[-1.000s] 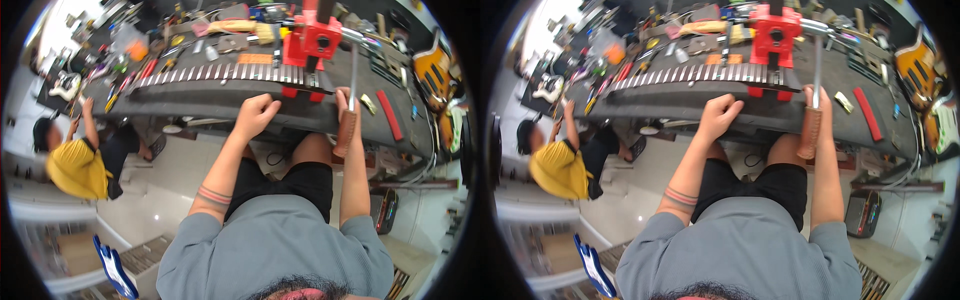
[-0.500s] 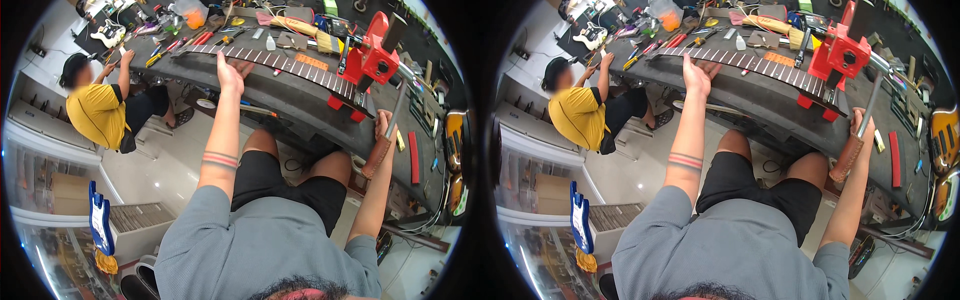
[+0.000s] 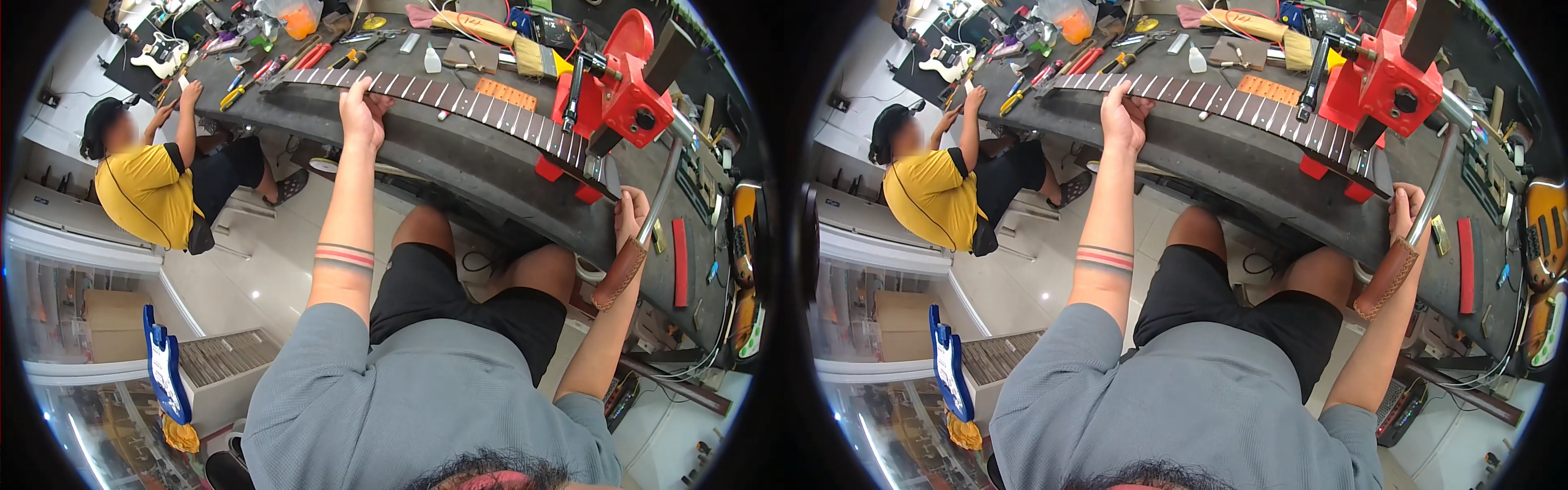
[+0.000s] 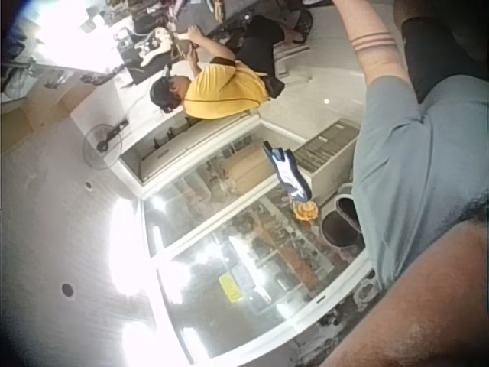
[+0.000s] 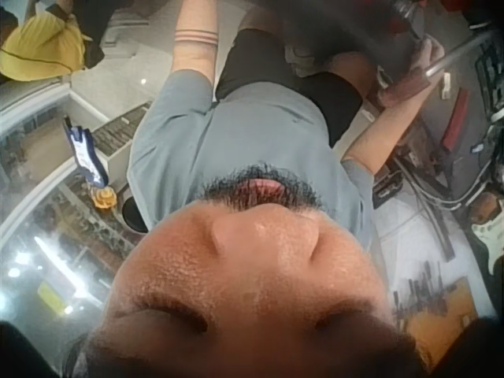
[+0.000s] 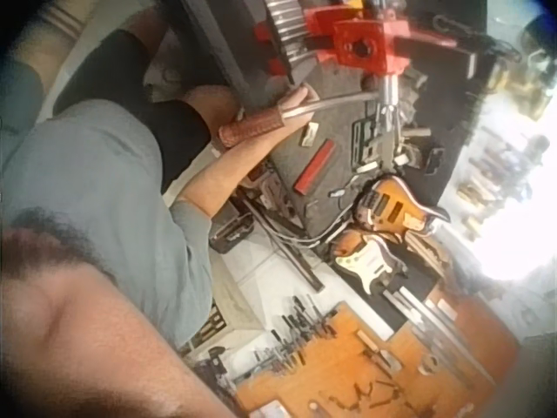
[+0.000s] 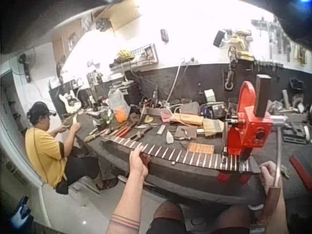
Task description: The person applies liquid from a bottle into the slots of a guitar neck and uses a red press tool to insert metal frets into the slots. They move the neck across the workbench to align the slots one at a time under the press.
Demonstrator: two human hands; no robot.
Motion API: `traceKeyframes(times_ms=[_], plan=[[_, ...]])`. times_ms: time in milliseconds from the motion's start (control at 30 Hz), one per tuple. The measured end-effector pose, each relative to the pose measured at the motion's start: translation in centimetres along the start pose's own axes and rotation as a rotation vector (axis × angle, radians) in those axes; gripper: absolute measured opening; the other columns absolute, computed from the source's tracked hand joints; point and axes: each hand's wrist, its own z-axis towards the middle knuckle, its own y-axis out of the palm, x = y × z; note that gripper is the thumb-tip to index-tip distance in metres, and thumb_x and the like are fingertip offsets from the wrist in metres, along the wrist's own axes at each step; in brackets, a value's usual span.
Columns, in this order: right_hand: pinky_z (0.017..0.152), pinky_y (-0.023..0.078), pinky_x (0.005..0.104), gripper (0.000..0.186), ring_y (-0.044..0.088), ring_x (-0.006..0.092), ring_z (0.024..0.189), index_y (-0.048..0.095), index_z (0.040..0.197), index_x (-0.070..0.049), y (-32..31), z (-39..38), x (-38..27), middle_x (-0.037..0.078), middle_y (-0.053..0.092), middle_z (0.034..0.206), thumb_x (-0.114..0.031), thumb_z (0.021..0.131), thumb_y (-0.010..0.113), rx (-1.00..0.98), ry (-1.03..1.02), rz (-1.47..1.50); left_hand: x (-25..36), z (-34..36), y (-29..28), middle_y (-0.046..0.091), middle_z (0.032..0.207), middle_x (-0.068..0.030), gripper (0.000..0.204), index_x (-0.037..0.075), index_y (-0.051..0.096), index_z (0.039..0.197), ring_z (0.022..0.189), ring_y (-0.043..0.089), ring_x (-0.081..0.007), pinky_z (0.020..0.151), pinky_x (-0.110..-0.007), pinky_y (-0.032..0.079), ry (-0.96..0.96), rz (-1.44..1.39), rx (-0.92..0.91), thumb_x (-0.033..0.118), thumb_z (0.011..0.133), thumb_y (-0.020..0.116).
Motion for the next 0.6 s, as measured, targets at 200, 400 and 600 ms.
traceKeyframes(times_ms=[200,400,600], plan=[[0.055,0.032,0.0213,0.023,0.044,0.0013,0.063,0.071,0.124,-0.005,-0.1,-0.3,-0.7,-0.004,0.058,0.082,-0.026,0.118,0.062,-0.031,-0.012,-0.039,-0.4,0.3,-0.3,0.074,0.084,-0.0097,0.013,0.006,0.065,0.1,0.063,0.067,-0.0217,0.064,-0.041,0.058,-0.026,-0.016,-0.031,0.018,0.106,0.064],[0.056,0.033,0.0236,0.02,0.046,0.0042,0.064,0.073,0.12,-0.005,0.6,-0.7,-1.3,-0.003,0.058,0.082,-0.023,0.114,0.065,0.006,0.017,0.0,-0.7,0.3,0.1,0.075,0.084,-0.0122,0.014,0.005,0.064,0.103,0.061,0.071,-0.0252,0.061,-0.043,0.061,0.056,0.089,0.073,0.019,0.104,0.067],[0.058,0.038,0.0262,0.023,0.051,0.0062,0.065,0.076,0.116,-0.004,0.4,-0.9,-1.5,-0.002,0.061,0.079,-0.025,0.113,0.066,0.029,-0.012,-0.081,-1.1,0.4,0.8,0.073,0.083,-0.0095,0.014,0.006,0.062,0.103,0.057,0.066,-0.0208,0.053,-0.039,0.06,0.065,0.047,0.107,0.018,0.104,0.069]])
